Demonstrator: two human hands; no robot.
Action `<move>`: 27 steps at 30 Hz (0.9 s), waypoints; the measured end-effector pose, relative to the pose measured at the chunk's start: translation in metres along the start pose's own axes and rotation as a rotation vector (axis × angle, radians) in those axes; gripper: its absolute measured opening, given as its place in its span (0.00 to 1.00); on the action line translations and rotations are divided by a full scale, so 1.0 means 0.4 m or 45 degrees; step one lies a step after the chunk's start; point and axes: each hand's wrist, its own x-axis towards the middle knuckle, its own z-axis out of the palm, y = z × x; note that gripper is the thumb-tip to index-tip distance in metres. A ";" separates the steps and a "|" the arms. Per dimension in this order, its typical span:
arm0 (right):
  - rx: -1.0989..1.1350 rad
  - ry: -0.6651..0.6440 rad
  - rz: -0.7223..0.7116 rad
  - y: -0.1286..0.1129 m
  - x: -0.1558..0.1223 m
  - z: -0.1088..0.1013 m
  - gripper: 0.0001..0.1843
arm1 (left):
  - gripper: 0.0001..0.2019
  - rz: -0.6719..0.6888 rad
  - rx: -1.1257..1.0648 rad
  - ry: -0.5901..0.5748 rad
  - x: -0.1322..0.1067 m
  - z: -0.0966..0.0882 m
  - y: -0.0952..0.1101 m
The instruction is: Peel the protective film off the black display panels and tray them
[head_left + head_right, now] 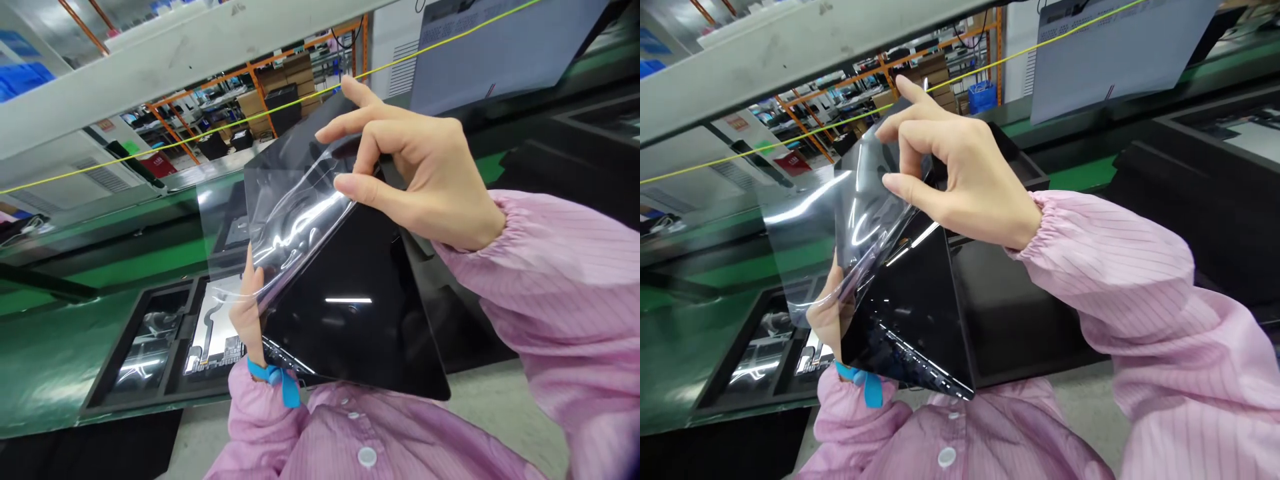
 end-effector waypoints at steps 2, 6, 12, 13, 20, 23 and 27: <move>0.013 0.017 -0.027 0.012 0.000 0.003 0.14 | 0.21 0.067 0.028 0.074 0.003 0.007 0.006; 0.031 0.055 -0.005 0.035 -0.003 0.010 0.13 | 0.15 0.141 -0.039 0.240 0.009 0.035 0.006; 0.003 0.065 0.054 0.051 -0.010 0.010 0.13 | 0.11 0.053 -0.220 0.228 0.021 0.041 -0.006; 0.009 0.072 0.062 0.054 -0.012 0.010 0.12 | 0.11 0.061 -0.194 0.229 0.019 0.038 -0.005; 0.178 0.200 0.059 0.095 -0.036 0.017 0.12 | 0.18 0.154 0.114 0.146 -0.015 0.066 0.045; 0.242 0.245 0.087 0.106 -0.049 0.019 0.11 | 0.17 0.144 -0.032 0.122 -0.016 0.092 0.059; 0.258 0.281 0.118 0.107 -0.062 0.020 0.09 | 0.18 0.036 -0.136 -0.037 -0.007 0.098 0.064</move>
